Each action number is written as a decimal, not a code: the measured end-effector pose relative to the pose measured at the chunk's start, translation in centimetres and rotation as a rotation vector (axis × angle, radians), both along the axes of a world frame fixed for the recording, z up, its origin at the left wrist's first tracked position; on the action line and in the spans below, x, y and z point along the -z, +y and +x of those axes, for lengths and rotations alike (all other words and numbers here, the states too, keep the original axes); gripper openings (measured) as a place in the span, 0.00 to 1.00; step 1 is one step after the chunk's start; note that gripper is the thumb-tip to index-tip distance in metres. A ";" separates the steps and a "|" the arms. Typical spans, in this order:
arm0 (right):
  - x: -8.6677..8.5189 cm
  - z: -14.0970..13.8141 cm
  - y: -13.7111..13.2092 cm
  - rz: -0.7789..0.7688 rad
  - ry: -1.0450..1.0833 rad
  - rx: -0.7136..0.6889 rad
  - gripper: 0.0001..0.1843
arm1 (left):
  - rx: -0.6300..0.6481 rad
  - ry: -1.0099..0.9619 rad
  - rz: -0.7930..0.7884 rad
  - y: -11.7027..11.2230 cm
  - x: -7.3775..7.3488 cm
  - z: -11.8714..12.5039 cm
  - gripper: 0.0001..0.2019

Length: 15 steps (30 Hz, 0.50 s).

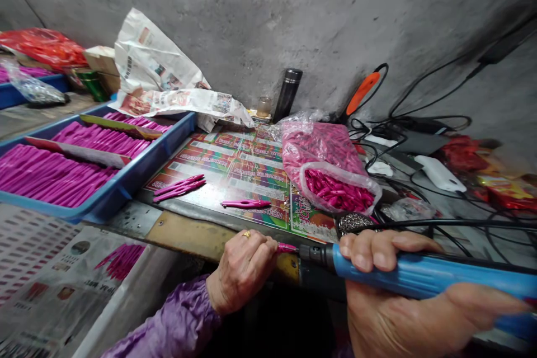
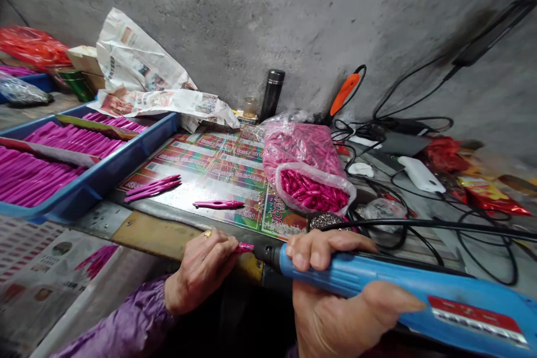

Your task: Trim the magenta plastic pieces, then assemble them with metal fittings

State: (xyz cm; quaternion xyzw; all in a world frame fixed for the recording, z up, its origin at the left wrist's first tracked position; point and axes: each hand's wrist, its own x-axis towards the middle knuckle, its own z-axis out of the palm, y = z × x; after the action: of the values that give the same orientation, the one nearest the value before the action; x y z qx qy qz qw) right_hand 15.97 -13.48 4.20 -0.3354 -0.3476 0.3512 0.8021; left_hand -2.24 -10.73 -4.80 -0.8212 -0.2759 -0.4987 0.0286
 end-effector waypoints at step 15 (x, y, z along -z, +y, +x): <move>0.0 0.0 -0.3 -0.024 0.003 -0.003 0.35 | -0.037 0.092 0.102 0.0 -0.1 -0.2 0.08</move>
State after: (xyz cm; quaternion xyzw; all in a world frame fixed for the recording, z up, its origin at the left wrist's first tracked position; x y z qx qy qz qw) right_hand 15.99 -13.79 4.22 -0.3439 -0.3424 0.3571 0.7981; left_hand -2.49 -10.73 -4.67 -0.8355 -0.2636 -0.4733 0.0923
